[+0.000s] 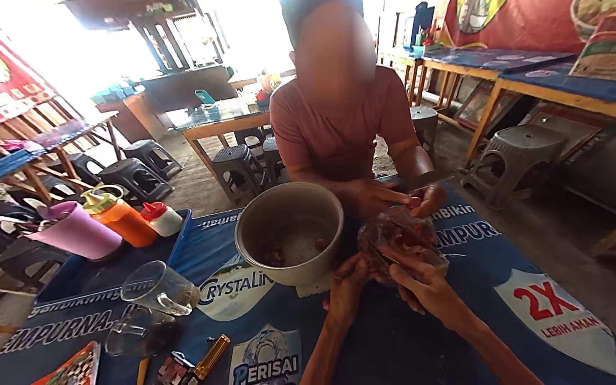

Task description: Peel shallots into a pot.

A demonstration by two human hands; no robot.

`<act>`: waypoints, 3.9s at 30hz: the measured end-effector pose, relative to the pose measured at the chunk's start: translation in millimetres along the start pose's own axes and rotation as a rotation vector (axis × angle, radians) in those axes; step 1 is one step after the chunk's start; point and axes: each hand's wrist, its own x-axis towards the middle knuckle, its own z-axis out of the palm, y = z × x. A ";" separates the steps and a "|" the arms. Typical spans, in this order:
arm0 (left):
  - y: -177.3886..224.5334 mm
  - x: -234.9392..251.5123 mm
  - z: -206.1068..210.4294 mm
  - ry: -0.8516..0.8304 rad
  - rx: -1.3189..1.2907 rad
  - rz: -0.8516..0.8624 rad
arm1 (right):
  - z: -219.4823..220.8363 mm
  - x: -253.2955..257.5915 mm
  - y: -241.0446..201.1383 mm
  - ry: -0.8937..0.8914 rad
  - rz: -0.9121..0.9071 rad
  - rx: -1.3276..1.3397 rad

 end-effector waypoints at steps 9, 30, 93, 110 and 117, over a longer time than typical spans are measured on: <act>4.6 -0.4 0.3 -0.055 -0.083 -0.057 | 5.7 2.5 4.0 -0.105 0.056 -0.035; -5.1 2.8 -7.0 -0.085 0.033 0.187 | 6.1 5.0 5.0 -0.153 0.205 0.152; 19.0 -3.5 2.4 -0.065 -0.028 0.053 | -9.0 1.0 -11.1 0.223 -0.111 0.284; 9.8 -4.1 -1.6 -0.054 0.041 -0.018 | -26.5 11.3 4.4 0.325 -0.095 -0.240; 11.5 -5.8 0.9 -0.051 0.027 0.004 | -28.8 14.8 10.1 0.298 -0.029 -0.221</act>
